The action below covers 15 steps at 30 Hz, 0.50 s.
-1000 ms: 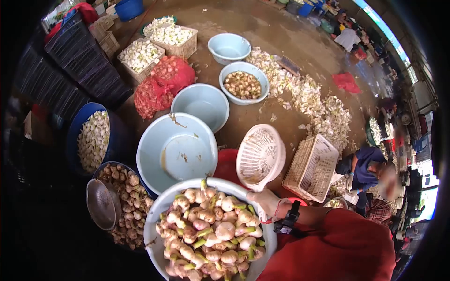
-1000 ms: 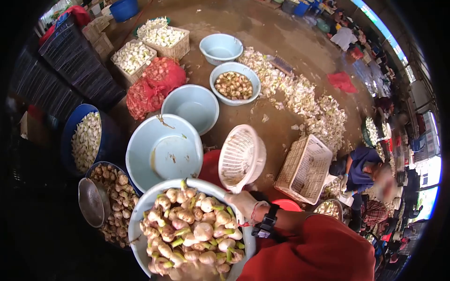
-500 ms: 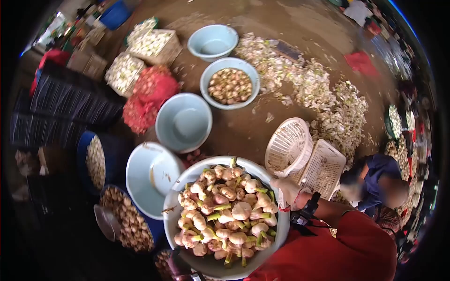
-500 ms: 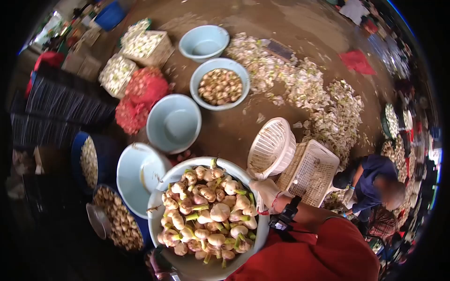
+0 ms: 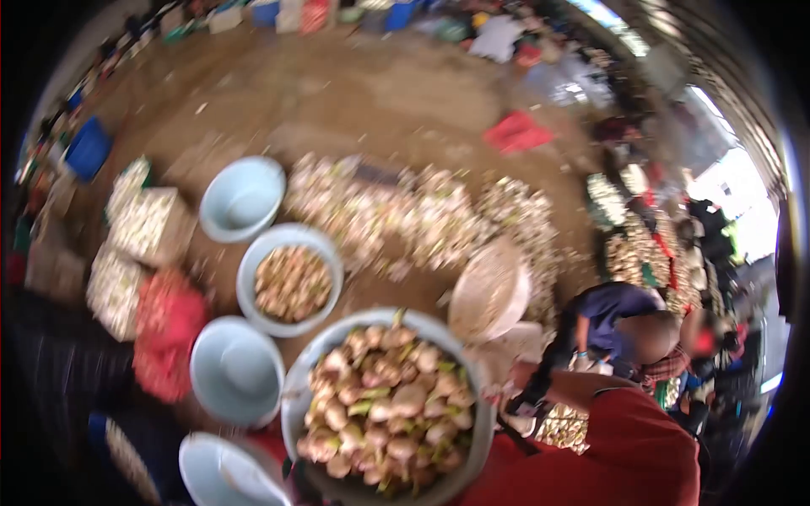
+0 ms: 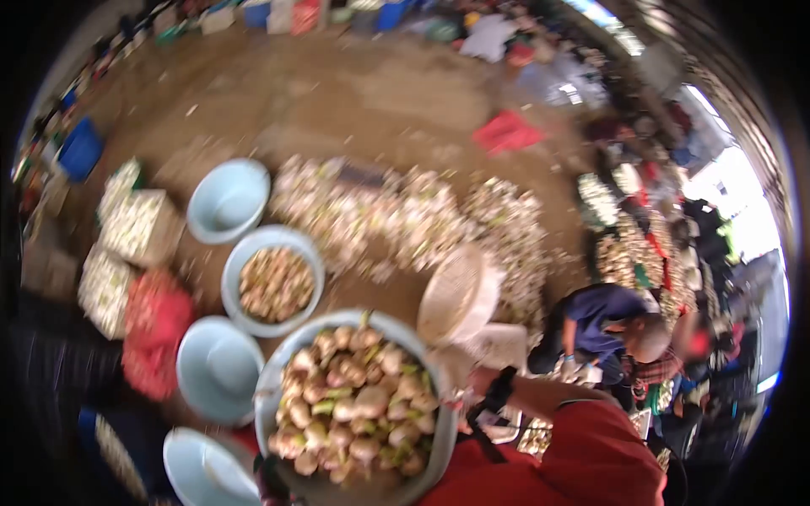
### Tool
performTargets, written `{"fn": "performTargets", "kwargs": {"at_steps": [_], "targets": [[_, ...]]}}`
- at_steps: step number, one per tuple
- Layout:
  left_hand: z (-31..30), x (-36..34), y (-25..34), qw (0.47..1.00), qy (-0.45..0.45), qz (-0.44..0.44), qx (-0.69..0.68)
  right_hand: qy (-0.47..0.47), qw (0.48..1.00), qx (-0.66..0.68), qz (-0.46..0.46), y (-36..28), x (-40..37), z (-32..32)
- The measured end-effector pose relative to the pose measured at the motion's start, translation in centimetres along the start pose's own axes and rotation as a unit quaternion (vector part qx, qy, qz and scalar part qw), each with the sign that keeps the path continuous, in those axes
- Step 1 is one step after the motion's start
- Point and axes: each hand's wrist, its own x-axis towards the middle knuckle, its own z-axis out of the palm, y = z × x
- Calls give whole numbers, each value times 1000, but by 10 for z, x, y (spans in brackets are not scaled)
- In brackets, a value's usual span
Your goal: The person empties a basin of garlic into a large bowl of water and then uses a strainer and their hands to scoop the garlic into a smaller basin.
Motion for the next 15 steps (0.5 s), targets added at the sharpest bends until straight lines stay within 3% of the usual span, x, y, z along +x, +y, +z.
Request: {"fn": "performTargets", "kwargs": {"at_steps": [1,3,4,5,7,8,11,13,15], "targets": [[9,15,11,1000,0,-9,-7,-6,993,-105,-59,5,14,-2],[30,54,23,1000,7,-21,16,-89,936,-329,-90,13,37,-5],[40,74,30,999,2,-24,26,-52,952,-283,-109,-10,40,-3],[48,97,39,999,-2,-33,36,-51,973,-218,-51,3,53,5],[63,139,49,997,-11,-48,52,-75,957,-277,-33,-11,75,5],[71,161,56,997,-15,-52,58,-92,957,-273,20,-18,90,8],[80,215,65,994,-25,-65,82,-125,945,-301,2,-26,124,17],[79,246,64,993,-35,-72,90,-27,952,-102,288,-30,145,34],[72,276,60,992,-48,-75,92,4,968,-58,243,-2,161,50]]}}
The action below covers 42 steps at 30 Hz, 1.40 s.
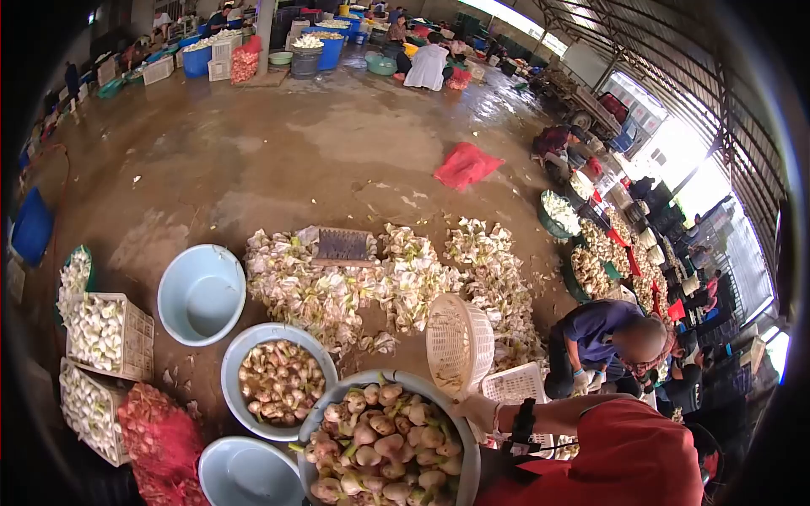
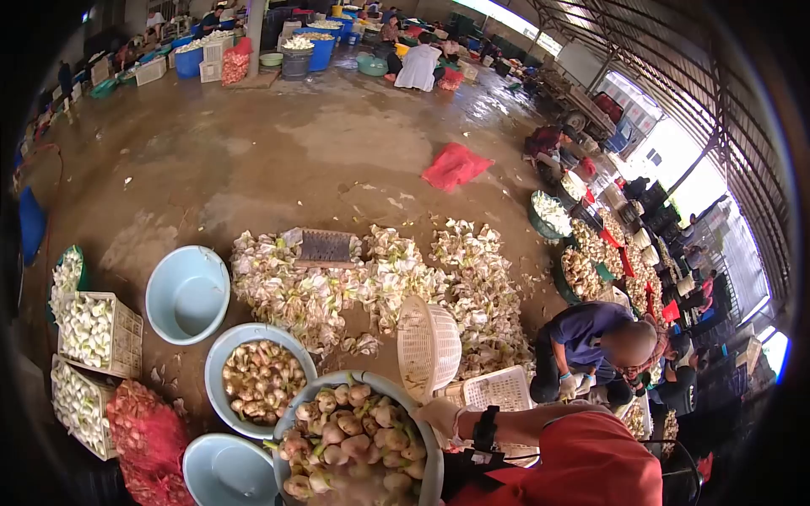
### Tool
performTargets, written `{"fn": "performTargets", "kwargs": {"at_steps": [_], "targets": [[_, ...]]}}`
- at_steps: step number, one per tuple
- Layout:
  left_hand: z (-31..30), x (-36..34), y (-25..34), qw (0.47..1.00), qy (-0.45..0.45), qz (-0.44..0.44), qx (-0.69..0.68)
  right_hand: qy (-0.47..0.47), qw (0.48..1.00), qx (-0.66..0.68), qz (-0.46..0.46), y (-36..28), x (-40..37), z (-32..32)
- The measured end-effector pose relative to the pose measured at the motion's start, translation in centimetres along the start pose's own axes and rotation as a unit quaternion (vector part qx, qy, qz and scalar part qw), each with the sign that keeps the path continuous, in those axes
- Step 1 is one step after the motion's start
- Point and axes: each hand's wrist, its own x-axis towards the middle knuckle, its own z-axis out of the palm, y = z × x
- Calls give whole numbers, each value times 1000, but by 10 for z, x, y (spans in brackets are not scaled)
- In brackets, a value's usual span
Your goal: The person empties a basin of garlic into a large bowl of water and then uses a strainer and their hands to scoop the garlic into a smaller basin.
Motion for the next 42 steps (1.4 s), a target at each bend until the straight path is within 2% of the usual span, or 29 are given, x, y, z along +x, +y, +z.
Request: {"fn": "performTargets", "kwargs": {"at_steps": [1,4,5,6,7,8,9,10,11,12,13,15,17,18,19,21,22,23,25,26,27,28,30,31,32,33,35,37,42], "targets": [[-11,14,-6,1000,-9,0,0,-3,1000,7,-21,2,8,4],[-60,48,-51,997,-56,23,-46,-40,967,-192,-164,23,40,-6],[-79,57,-76,996,-63,36,-60,-50,908,-257,-327,40,55,-9],[-77,57,-74,999,-45,26,-14,-46,983,10,-178,21,62,0],[-68,61,-67,998,-31,26,39,-67,985,147,-54,-14,67,6],[-65,63,-65,995,-11,30,90,-52,954,286,71,-49,73,11],[-61,63,-67,991,5,38,128,-61,941,312,113,-79,78,11],[-58,61,-73,984,20,43,169,-90,992,11,-87,-87,84,1],[-54,62,-78,979,33,47,196,-106,911,-272,-293,-87,92,-6],[-50,64,-81,976,41,51,208,-126,987,96,-3,-71,109,9],[-46,71,-86,974,53,47,216,-143,986,86,-1,-85,120,17],[-35,87,-93,973,78,24,215,-115,957,215,154,-118,135,34],[-25,105,-100,969,118,-33,215,-112,954,221,169,-122,156,43],[-22,111,-101,960,121,3,252,-113,951,217,190,-128,167,44],[-15,107,-89,965,123,-2,233,-111,947,213,211,-133,177,46],[-2,89,-52,975,104,-67,184,-128,955,178,200,-155,180,42],[0,83,-48,982,108,-69,138,-170,968,108,148,-164,184,39],[-1,85,-49,983,112,-63,133,-209,973,41,87,-173,191,38],[-7,85,-70,984,138,-87,79,-201,975,6,93,-188,204,43],[-9,86,-76,990,118,-44,-66,-167,971,96,145,-203,209,53],[-12,85,-83,989,123,-46,-69,-131,954,185,194,-214,216,60],[-7,78,-62,982,126,-34,-133,-219,941,195,169,-201,239,52],[3,73,-45,962,145,-14,-232,-194,944,190,190,-220,251,59],[7,74,-42,960,152,-15,-234,-164,945,190,209,-228,256,63],[10,74,-39,961,161,-13,-223,-227,935,197,187,-224,271,60],[14,75,-36,963,169,-11,-211,-233,934,194,190,-218,279,56],[18,76,-34,962,183,-10,-200,-196,941,198,193,-230,279,57],[24,77,-33,971,196,-12,-135,-205,947,174,178,-231,282,52],[41,69,-34,951,210,-2,-226,-244,942,174,149,-212,299,44]]}}
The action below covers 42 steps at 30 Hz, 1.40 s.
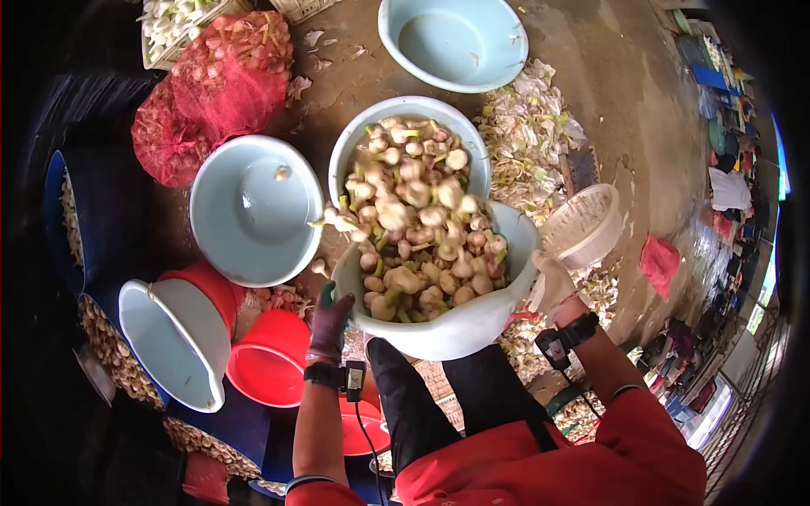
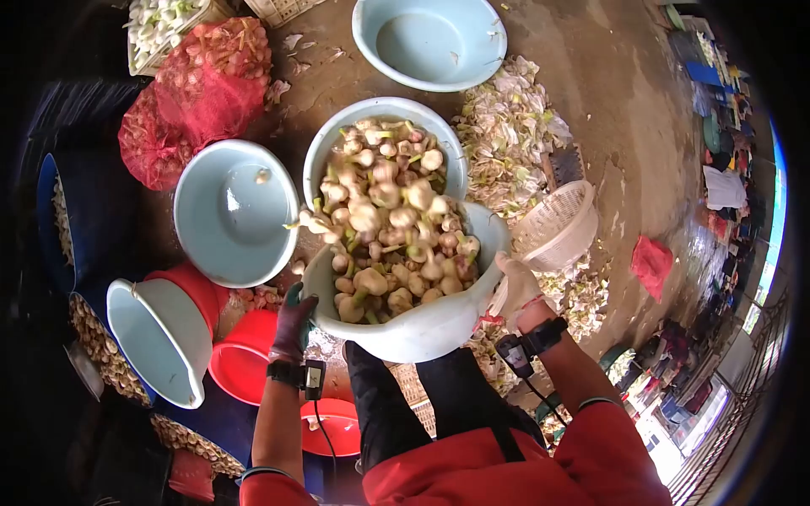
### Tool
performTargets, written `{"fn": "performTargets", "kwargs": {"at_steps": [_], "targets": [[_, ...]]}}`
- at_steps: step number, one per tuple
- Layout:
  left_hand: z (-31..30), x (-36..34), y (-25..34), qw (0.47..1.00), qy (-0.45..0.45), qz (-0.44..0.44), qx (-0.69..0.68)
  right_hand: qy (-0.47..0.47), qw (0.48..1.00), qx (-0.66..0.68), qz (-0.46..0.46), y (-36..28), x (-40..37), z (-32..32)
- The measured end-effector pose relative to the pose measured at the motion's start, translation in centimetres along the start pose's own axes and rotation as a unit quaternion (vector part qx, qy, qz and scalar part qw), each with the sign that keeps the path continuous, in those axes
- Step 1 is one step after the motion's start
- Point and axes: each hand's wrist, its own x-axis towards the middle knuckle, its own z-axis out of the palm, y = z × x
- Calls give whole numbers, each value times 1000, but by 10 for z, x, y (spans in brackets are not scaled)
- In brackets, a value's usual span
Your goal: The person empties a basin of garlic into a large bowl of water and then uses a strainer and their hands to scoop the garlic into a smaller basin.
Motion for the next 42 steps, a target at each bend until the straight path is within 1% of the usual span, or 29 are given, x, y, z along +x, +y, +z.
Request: {"fn": "performTargets", "kwargs": {"at_steps": [1,2,3,4,5,8,9,11,12,13,15,16,17,18,19,21,22,23,24,25,26,27,29,31,32,36,38,41,42], "targets": [[12,-12,4,1000,8,-19,-6,-1,1000,-2,0,1,-4,2],[19,-21,5,999,17,-38,-13,38,999,20,11,4,-12,8],[12,-15,-23,1000,2,3,6,75,996,41,19,5,-22,13],[13,-20,-26,998,25,-12,51,75,997,17,16,8,-30,16],[14,-24,-28,994,48,-28,96,74,997,15,13,13,-37,16],[5,-40,-40,995,48,-47,74,52,997,-51,0,31,-48,16],[4,-42,-48,998,40,-1,56,51,997,-51,-2,31,-51,19],[-4,-39,-63,991,42,-14,130,38,993,-106,-26,23,-66,30],[-5,-42,-72,991,43,-18,124,-10,991,-127,-43,19,-63,22],[5,-51,-60,997,25,-14,69,-9,990,-135,-41,10,-69,28],[24,-79,-28,1000,11,-12,8,62,990,-120,-46,-18,-99,56],[34,-96,-6,999,4,-18,41,90,971,-218,-46,-38,-123,73],[42,-109,7,997,-2,-26,76,50,967,-224,-113,-43,-135,76],[47,-120,6,992,42,-33,117,26,943,-292,-154,-50,-147,69],[49,-119,-7,992,44,-41,111,11,928,-330,-174,-57,-150,72],[57,-115,-25,999,-40,11,11,3,902,-370,-224,-70,-153,88],[69,-113,-23,996,-45,-69,36,8,897,-367,-244,-72,-148,85],[79,-94,-43,996,-70,-55,24,13,892,-365,-265,-75,-142,83],[90,-84,-44,995,-69,-61,35,13,753,-541,-374,-80,-121,57],[97,-74,-46,995,-64,-71,41,12,566,-686,-456,-85,-104,46],[98,-60,-62,995,-64,-70,34,13,670,-633,-388,-88,-98,52],[101,-48,-80,995,-85,-44,18,8,665,-641,-384,-91,-95,61],[106,-54,-90,994,-105,-34,1,49,873,-427,-232,-91,-94,72],[108,-53,-83,988,-126,-84,-28,56,862,-442,-241,-91,-89,68],[114,-57,-78,992,-87,-88,3,55,849,-458,-257,-95,-86,69],[110,-73,-66,988,-104,-116,-17,70,834,-483,-259,-107,-105,89],[108,-88,-39,974,-148,-89,-148,78,880,-442,-156,-118,-125,108],[118,-82,-69,982,-145,-93,-72,107,883,-427,-165,-115,-122,104],[124,-85,-37,977,-152,-145,-38,78,865,-486,-98,-127,-109,86]]}}
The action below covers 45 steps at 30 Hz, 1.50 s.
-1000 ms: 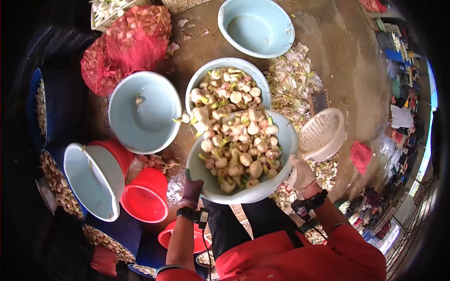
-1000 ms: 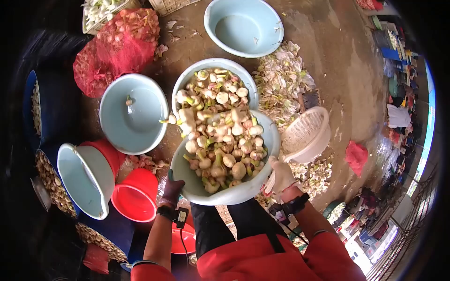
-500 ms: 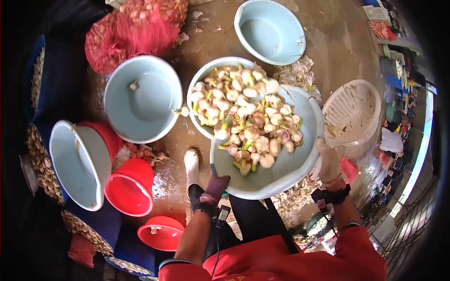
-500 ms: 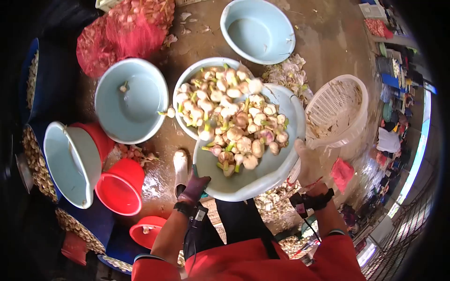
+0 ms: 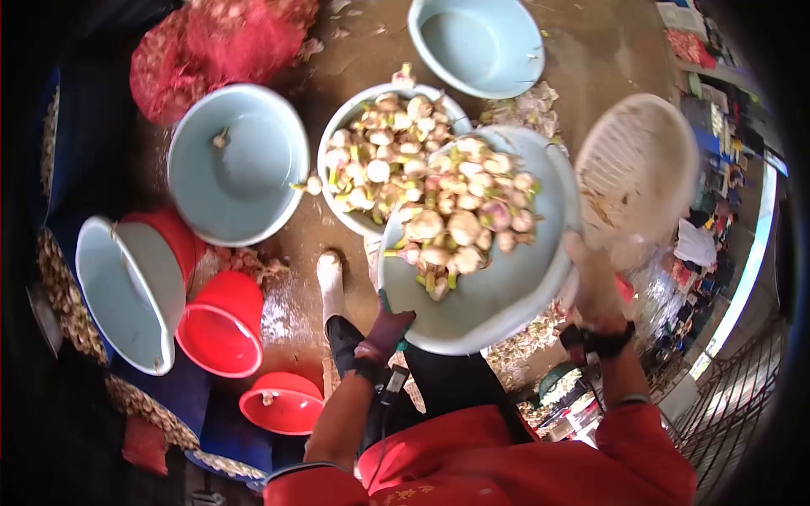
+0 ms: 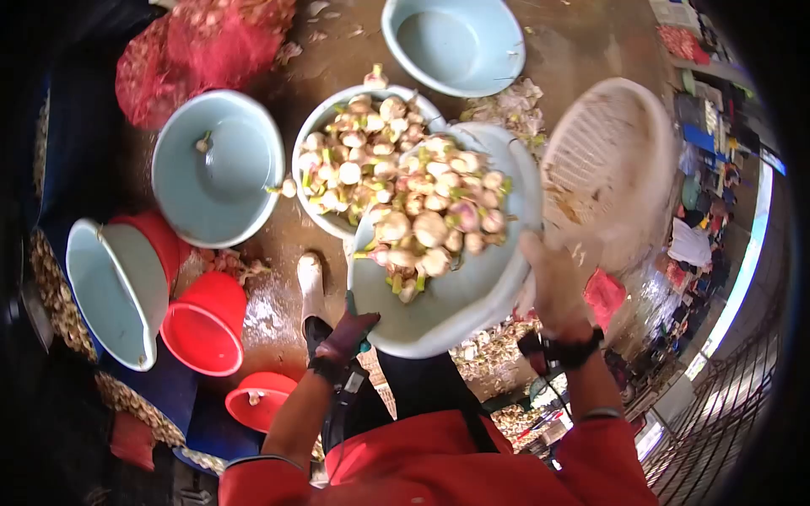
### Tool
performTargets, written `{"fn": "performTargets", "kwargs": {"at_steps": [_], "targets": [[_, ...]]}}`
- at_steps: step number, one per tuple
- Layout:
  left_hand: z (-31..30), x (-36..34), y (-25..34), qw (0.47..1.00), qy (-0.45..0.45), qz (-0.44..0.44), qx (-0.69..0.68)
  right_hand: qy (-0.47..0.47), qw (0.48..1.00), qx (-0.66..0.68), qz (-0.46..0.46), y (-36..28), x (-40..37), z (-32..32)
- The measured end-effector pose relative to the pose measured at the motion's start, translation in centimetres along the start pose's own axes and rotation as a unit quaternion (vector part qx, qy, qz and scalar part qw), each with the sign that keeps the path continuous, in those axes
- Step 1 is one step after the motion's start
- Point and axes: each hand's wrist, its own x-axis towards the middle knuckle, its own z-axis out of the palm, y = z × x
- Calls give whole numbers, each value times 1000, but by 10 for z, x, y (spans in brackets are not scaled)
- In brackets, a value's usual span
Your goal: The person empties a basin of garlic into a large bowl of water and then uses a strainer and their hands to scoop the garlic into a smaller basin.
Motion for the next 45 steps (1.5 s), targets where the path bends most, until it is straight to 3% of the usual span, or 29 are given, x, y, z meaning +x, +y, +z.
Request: {"fn": "performTargets", "kwargs": {"at_steps": [1,3,4,5,8,12,13,14,15,16,17,18,19,21,23,24,25,27,28,31,33,34,35,36,37,39,42,44,45], "targets": [[-1,12,-2,1000,-8,9,8,12,1000,5,-7,9,8,2],[-14,51,-34,991,22,127,18,62,984,42,-164,20,30,13],[-20,65,-49,992,5,126,-26,59,959,-54,-270,24,35,12],[-13,40,-12,1000,7,22,10,52,962,-58,-261,22,33,13],[-3,29,-1,1000,19,-4,-3,38,972,-82,-215,7,26,11],[9,13,-5,1000,-1,17,-21,33,987,-15,-154,-11,5,-8],[11,8,-4,997,-12,41,-60,47,981,2,-188,-14,4,-6],[13,9,-11,993,-16,107,53,60,973,18,-222,-17,3,-5],[22,5,-19,995,11,103,1,73,963,33,-256,-20,2,-3],[26,12,-16,998,-10,52,-19,55,977,6,-208,-17,4,-8],[29,21,-14,999,-38,-1,-35,47,959,-171,-220,-7,10,-20],[29,28,-10,999,-45,8,-27,47,909,-338,-240,3,17,-33],[28,35,-4,998,-45,33,-10,56,907,-336,-249,5,23,-29],[26,34,-11,998,-37,43,-4,91,970,-27,-225,12,23,-17],[30,25,4,998,-43,12,-35,73,963,-93,-241,12,12,-23],[34,12,20,996,-13,-84,38,60,948,-159,-269,9,10,-27],[34,12,16,996,-15,-81,40,63,948,-158,-270,10,7,-30],[34,12,-2,999,-8,-12,-42,88,940,-205,-260,9,-7,-35],[31,1,2,999,-39,-5,-28,94,937,-222,-253,6,-17,-39],[46,-36,14,999,-24,33,-16,66,928,-258,-259,-14,-53,-46],[48,-39,7,996,-36,81,3,121,926,-201,-296,-10,-58,-37],[48,-21,-4,998,-43,44,-6,116,982,-100,-111,8,-43,-45],[50,-5,-10,998,-52,10,-15,124,980,-97,-120,17,-40,-53],[52,3,-12,997,-36,23,-64,107,947,-233,-195,20,-32,-59],[45,19,-25,998,-13,-20,-50,83,888,-364,-270,22,-20,-58],[40,22,-31,1000,1,19,-1,81,942,-102,-310,35,-8,-44],[39,6,-10,999,-17,-44,-13,98,945,-39,-309,31,-18,-42],[41,-18,3,1000,-3,-3,-14,90,881,-353,-302,8,-49,-52],[43,-25,6,999,2,38,-12,84,879,-353,-310,4,-60,-49]]}}
